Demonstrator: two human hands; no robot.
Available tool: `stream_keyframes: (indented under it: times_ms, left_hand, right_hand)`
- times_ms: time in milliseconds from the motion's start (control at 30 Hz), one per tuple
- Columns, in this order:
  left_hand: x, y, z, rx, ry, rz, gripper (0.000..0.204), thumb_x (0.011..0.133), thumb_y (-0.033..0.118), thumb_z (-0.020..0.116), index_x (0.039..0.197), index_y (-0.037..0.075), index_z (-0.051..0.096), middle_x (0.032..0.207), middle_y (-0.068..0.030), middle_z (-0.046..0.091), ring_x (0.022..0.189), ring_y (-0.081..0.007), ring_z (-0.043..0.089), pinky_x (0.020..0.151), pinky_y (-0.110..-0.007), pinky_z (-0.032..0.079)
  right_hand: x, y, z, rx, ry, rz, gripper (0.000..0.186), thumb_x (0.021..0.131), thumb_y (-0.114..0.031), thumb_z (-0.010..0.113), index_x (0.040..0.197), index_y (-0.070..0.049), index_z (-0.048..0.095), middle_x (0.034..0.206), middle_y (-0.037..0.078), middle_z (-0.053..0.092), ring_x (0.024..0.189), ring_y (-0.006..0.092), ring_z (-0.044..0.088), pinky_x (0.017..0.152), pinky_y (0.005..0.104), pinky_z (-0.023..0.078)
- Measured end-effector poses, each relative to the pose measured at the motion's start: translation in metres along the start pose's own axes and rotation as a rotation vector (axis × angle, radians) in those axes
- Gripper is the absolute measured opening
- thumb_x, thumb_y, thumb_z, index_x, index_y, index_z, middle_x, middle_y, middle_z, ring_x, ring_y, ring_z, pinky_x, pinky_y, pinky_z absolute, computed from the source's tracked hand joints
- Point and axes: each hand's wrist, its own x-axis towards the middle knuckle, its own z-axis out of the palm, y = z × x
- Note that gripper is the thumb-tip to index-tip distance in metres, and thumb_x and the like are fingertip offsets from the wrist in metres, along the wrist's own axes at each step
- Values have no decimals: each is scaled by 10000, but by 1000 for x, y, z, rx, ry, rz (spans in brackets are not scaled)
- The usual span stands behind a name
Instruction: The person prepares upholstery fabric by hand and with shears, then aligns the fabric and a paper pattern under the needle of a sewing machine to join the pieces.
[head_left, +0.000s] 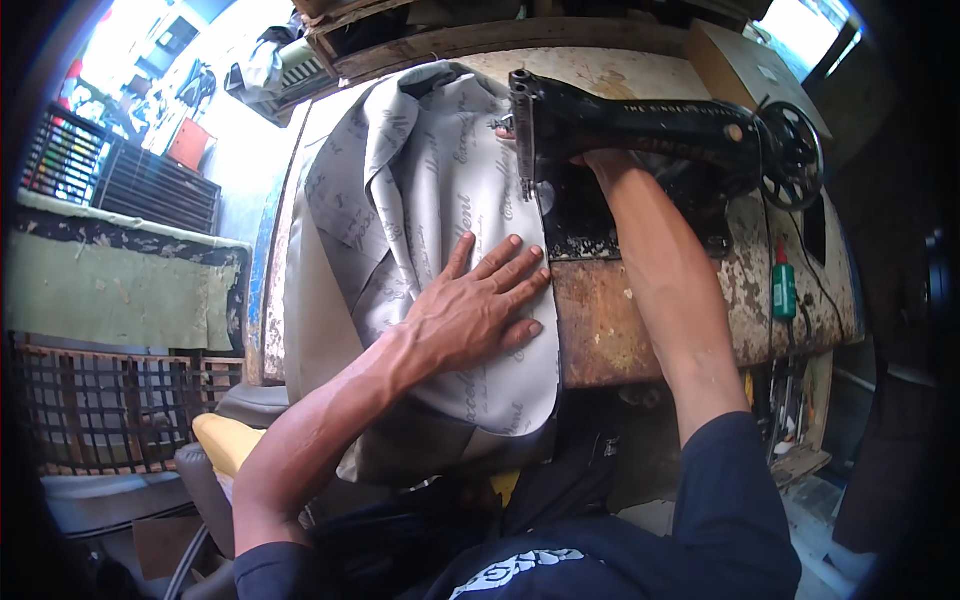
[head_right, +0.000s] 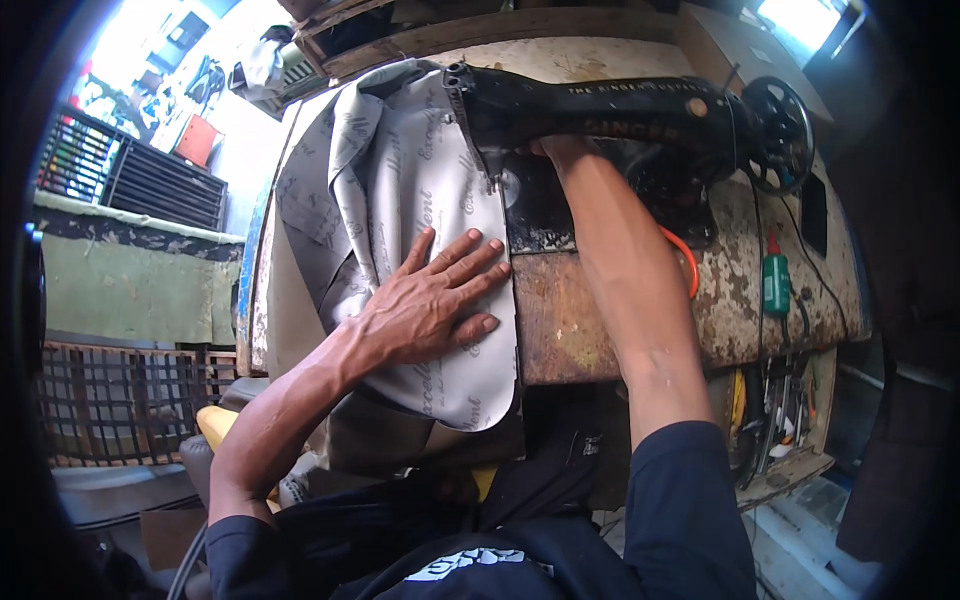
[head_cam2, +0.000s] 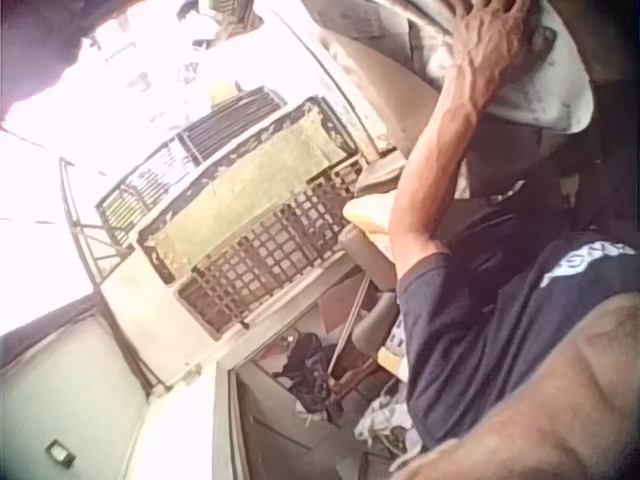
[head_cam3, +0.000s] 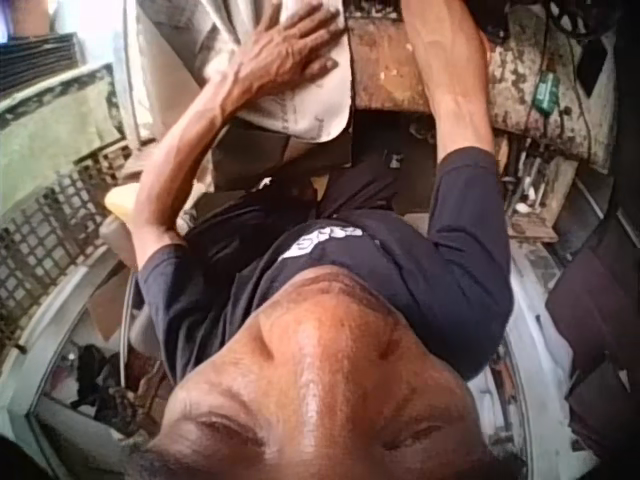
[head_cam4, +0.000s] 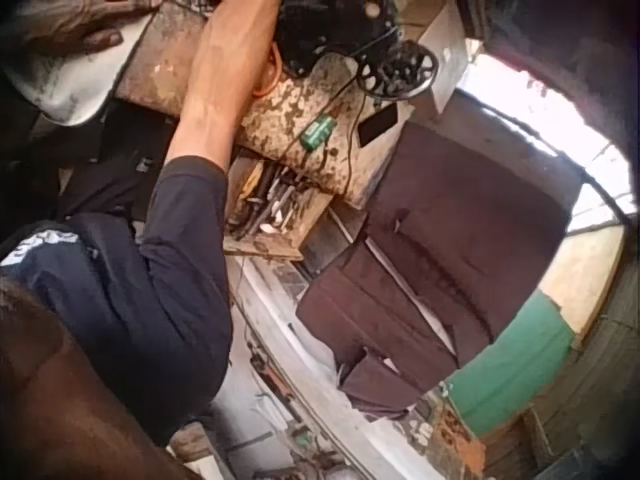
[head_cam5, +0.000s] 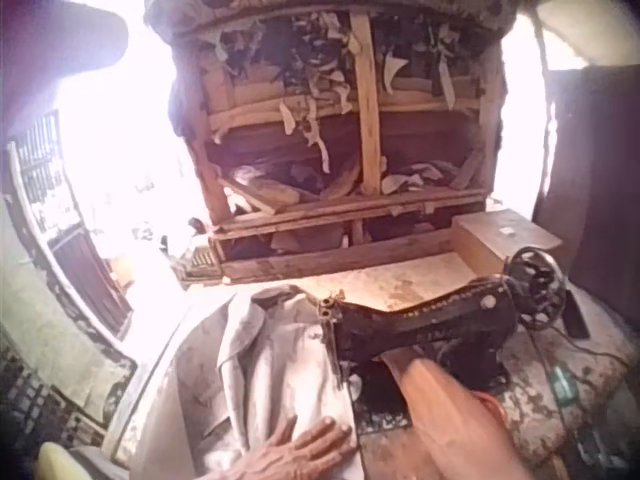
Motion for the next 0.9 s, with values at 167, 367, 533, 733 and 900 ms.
stream_keyframes:
  times_ms: [167, 367, 533, 733, 900]
  left_hand:
    - [-3, -2, 7, -15, 80, 6, 660, 1066, 541, 471, 1590, 140, 461, 1692, -97, 375, 1606, -292, 250, 1297, -616, 135]
    - [-4, -9, 13, -34, 118, 27, 639, 1056, 540, 492, 1541, 125, 526, 1661, -97, 425, 1585, -286, 303, 1287, -630, 155]
    - [6, -17, 9, -35, 119, 60, 643, 1050, 544, 486, 1536, 126, 530, 1661, -93, 426, 1582, -277, 312, 1286, -632, 158]
    - [12, -30, 7, -23, 118, 64, 649, 1050, 533, 483, 1560, 133, 500, 1663, -92, 421, 1591, -281, 291, 1298, -622, 137]
    - [21, -46, 3, -5, 118, 100, 638, 1056, 523, 479, 1583, 163, 480, 1660, -125, 406, 1585, -298, 300, 1298, -615, 150]
  right_hand:
    - [15, 24, -10, 134, -35, -238, 347, 1029, -309, 672, 1230, -26, 696, 1057, 76, 745, 750, 127, 685, 678, 277, 555]
    - [29, 50, -4, 588, -90, -477, 351, 1025, -323, 681, 1226, -35, 704, 1090, 67, 733, 812, 112, 676, 735, 250, 554]
    - [40, 60, -16, 228, -256, -353, 364, 1036, -324, 646, 1185, -1, 723, 1056, 43, 722, 772, 73, 609, 678, 220, 492]
    - [48, 63, 5, 138, 99, -606, 370, 1003, -334, 676, 1150, 0, 738, 970, 59, 736, 730, 128, 615, 682, 285, 500]
    - [51, 51, 3, 72, 128, -577, 382, 989, -352, 691, 1130, -2, 746, 916, 79, 738, 745, 154, 644, 702, 310, 512]
